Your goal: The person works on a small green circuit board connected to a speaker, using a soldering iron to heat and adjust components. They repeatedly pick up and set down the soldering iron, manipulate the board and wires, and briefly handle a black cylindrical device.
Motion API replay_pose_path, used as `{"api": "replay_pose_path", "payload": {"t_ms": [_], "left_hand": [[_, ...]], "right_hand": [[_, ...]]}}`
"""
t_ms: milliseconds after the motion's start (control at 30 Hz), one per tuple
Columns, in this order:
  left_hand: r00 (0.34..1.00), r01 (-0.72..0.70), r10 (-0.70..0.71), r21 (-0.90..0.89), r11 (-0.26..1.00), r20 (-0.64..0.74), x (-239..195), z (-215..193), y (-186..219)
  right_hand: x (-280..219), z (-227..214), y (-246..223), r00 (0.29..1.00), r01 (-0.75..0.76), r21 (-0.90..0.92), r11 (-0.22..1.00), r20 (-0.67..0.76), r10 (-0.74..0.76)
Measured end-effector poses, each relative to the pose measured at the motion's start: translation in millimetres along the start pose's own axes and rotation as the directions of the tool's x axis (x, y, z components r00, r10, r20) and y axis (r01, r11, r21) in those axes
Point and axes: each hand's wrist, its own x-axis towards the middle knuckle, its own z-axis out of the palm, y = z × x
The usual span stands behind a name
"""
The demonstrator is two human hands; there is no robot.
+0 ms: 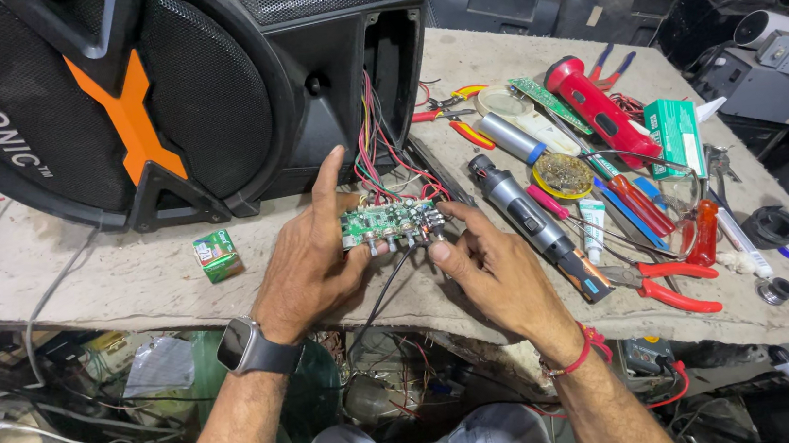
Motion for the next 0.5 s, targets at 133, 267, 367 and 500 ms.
{"api": "replay_pose_path", "payload": {"t_ms": [133, 267, 367, 500], "left_hand": [[1.0, 0.008, -0.008, 0.0, 1.0, 0.009, 0, -1, 1], [1.0, 0.01, -0.01, -0.008, 1.0, 0.008, 1, -1, 2], [1.0, 0.019, -0.019, -0.004, 1.0, 0.009, 0, -1, 2], [1.0, 0.003, -0.003, -0.007, 1.0, 0.001, 0, 0, 2]], "right_hand": [[2, 0, 0, 1.0, 0.01, 0.034, 0.999, 0.01, -0.011], [1, 0, 4, 1.0, -0.005, 0.055, 0.998, 0.01, 0.005], [-2, 1, 8, 0.999, 0.003, 0.069, 0.998, -0.042, 0.0], [-9, 3, 15, 0.977, 0.073, 0.174, 0.982, -0.21, -0.036]]}}
